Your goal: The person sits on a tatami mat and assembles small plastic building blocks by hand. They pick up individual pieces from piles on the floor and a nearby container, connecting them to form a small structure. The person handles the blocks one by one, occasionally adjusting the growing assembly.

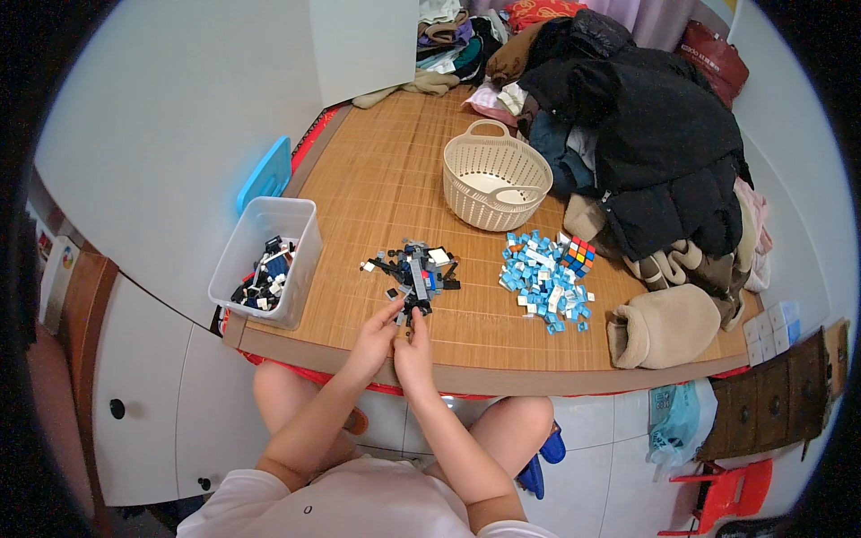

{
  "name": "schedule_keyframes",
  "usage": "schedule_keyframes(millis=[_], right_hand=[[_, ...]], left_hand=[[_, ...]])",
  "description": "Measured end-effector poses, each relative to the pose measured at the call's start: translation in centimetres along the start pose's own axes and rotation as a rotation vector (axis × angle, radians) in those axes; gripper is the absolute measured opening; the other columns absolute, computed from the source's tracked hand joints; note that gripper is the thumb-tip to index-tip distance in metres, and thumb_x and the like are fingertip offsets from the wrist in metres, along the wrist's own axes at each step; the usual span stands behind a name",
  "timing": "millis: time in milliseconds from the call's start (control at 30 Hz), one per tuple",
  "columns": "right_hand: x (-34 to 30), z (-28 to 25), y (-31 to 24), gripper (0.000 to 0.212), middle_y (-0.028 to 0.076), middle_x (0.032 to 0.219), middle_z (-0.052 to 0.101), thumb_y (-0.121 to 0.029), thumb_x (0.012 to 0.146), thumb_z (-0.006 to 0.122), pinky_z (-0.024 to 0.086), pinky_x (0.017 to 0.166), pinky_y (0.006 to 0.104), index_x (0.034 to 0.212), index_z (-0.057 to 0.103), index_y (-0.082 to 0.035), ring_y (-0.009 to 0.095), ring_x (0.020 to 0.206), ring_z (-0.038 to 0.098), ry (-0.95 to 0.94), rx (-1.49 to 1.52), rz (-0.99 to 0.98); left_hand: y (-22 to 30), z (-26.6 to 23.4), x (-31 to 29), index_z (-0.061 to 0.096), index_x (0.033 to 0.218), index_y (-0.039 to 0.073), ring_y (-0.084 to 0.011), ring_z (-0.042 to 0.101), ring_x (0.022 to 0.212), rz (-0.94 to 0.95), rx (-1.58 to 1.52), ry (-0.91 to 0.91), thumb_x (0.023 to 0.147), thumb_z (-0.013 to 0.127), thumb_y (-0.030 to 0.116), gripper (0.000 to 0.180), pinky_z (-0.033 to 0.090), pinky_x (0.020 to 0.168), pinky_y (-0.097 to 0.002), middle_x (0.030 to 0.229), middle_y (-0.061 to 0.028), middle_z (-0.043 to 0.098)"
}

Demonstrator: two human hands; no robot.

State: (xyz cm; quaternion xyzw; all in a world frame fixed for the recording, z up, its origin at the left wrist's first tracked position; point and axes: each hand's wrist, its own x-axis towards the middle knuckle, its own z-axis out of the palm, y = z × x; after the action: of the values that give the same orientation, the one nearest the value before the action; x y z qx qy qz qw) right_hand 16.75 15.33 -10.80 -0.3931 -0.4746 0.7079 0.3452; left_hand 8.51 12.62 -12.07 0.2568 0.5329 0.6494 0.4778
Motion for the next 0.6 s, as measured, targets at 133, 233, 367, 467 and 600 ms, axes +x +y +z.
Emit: schedule_keyframes(millis=[133, 233, 367, 467, 600], right_hand=[[0.0, -0.1, -0.1, 0.061, 0.022, 0.139, 0.028, 0.004, 0.079, 0.039, 0.029, 0.102, 0.0327, 0.137, 0.021, 0.004, 0.027, 0.127, 0.031, -0.002, 0.008, 0.01], [-0.2, 0.0, -0.3, 0.058, 0.019, 0.137, 0.031, 0.005, 0.081, 0.038, 0.031, 0.1, 0.0313, 0.137, 0.023, 0.003, 0.025, 0.124, 0.035, 0.01, 0.075, 0.023], [-0.5, 0.1, -0.7, 0.055, 0.015, 0.133, 0.038, 0.006, 0.082, 0.038, 0.035, 0.097, 0.0281, 0.135, 0.026, 0.004, 0.02, 0.118, 0.041, 0.023, 0.125, 0.031], [-0.9, 0.1, -1.2, 0.054, 0.015, 0.132, 0.039, 0.006, 0.082, 0.038, 0.035, 0.096, 0.028, 0.135, 0.028, 0.004, 0.02, 0.117, 0.042, 0.014, 0.16, 0.037], [-1.3, 0.4, -1.3, 0.054, 0.015, 0.131, 0.04, 0.006, 0.081, 0.039, 0.036, 0.095, 0.0279, 0.134, 0.029, 0.004, 0.019, 0.116, 0.044, 0.016, 0.179, 0.008]], left_hand=[[0.3, 1.3, -0.9, 0.034, 0.132, -0.005, -0.0212, 0.037, 0.125, 0.052, -0.081, 0.036, 0.086, 0.034, -0.001, 0.046, 0.029, 0.102, -0.03, 0.133, -0.0176, 0.039], [0.6, 2.0, -1.3, 0.033, 0.132, -0.006, -0.0218, 0.035, 0.126, 0.017, -0.184, 0.056, 0.087, 0.034, 0.0, 0.045, 0.027, 0.104, -0.0304, 0.135, -0.0175, 0.037], [1.3, 2.6, -1.7, 0.033, 0.132, -0.007, -0.0213, 0.033, 0.128, -0.023, -0.318, 0.088, 0.088, 0.034, 0.001, 0.044, 0.026, 0.105, -0.0304, 0.136, -0.0173, 0.036], [1.1, 2.8, -2.0, 0.032, 0.131, -0.008, -0.0209, 0.033, 0.128, 0.009, -0.372, 0.093, 0.089, 0.034, 0.002, 0.044, 0.026, 0.105, -0.0299, 0.137, -0.0178, 0.035], [1.3, 2.9, -2.3, 0.031, 0.132, -0.008, -0.0208, 0.032, 0.129, 0.025, -0.424, 0.086, 0.089, 0.034, 0.002, 0.045, 0.025, 0.105, -0.0297, 0.138, -0.0177, 0.033]])
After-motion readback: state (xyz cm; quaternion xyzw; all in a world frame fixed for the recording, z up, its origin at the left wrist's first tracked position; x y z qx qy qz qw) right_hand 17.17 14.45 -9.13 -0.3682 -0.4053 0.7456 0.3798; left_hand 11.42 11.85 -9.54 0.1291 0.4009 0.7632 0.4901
